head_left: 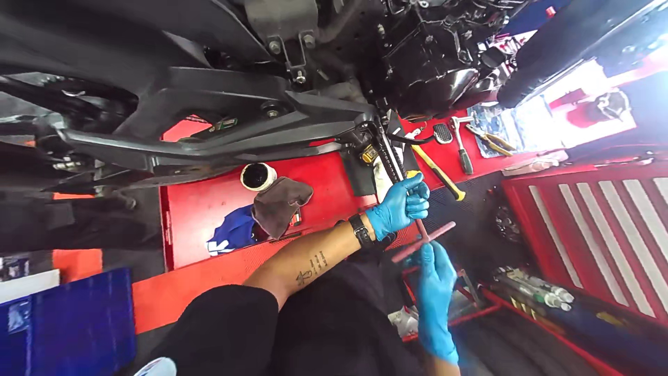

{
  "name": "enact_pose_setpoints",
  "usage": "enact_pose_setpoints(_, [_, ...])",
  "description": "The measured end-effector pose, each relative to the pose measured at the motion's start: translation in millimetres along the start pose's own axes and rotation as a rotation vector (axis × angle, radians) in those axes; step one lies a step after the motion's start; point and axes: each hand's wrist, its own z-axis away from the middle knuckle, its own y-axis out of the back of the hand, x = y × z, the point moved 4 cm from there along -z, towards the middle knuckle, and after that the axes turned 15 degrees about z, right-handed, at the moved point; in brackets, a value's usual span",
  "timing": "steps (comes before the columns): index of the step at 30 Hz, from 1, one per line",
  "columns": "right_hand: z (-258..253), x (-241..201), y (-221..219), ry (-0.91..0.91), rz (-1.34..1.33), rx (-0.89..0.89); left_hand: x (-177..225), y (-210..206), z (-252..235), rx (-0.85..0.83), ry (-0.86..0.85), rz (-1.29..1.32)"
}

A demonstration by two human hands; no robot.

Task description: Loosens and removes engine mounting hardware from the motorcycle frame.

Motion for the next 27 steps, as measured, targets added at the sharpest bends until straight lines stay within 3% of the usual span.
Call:
enact_pose_setpoints(2, [0.3,-1.3,7.2,0.210,0.500,0.180,0.6,-2.7,-1.7,0.019,-0.028,0.003])
enact_pose_setpoints(4, [-2.2,-4.8,2.1,0.211,0.522,0.206,-1.6,-1.0,-1.5,0.004,-0.019,0.001])
enact_pose_setpoints(6, [-12.7,-9.7,-7.3,-0.141,0.044,0.109,1.3,-1.7,-2.6,-0.045,0.012,0.006])
enact_pose_setpoints(7, [-14.0,-6.2,-14.1,-0.364,-0.256,-0.039,1.2,-0.9,-2.2,-0.054,0.021,0.011])
enact_pose_setpoints(8, [-11.7,0.1,-18.1,-0.466,-0.422,-0.144,1.0,-0.5,-2.5,-0.047,0.017,0.009])
enact_pose_setpoints(9, [-9.3,6.3,-14.4,-0.429,-0.383,-0.135,1.0,-0.7,-3.5,-0.042,0.008,0.012])
enact_pose_setpoints(11, [-3.5,15.2,3.3,-0.162,0.058,0.010,0.8,-0.6,-4.3,-0.038,-0.001,0.016])
enact_pose_setpoints(13, [-3.8,13.9,5.5,-0.017,0.299,0.030,1.4,-0.9,-4.5,-0.038,-0.005,0.015])
enact_pose_setpoints(14, [-5.3,7.5,0.5,-0.051,0.261,0.055,0.1,0.3,-4.4,-0.052,0.006,0.018])
enact_pose_setpoints(17, [-9.4,-11.5,-16.7,-0.305,-0.285,-0.009,-4.6,0.3,-7.4,-0.092,0.049,0.013])
enact_pose_setpoints(19, [-3.3,-6.8,-13.0,-0.201,-0.428,-0.095,-6.7,-0.8,-9.5,-0.101,0.052,0.016])
enact_pose_setpoints(22, [-13.0,-6.6,13.2,0.101,-0.272,-0.112,-1.9,-2.9,-14.6,-0.113,0.022,0.050])
enact_pose_setpoints(25, [-31.5,26.2,14.7,0.086,-0.146,-0.018,-5.9,-2.5,-8.7,-0.124,0.011,0.083])
enact_pose_setpoints(27, [-14.1,38.5,-13.0,0.028,-0.194,-0.135,-1.1,-5.2,-6.9,-0.139,0.010,0.061])
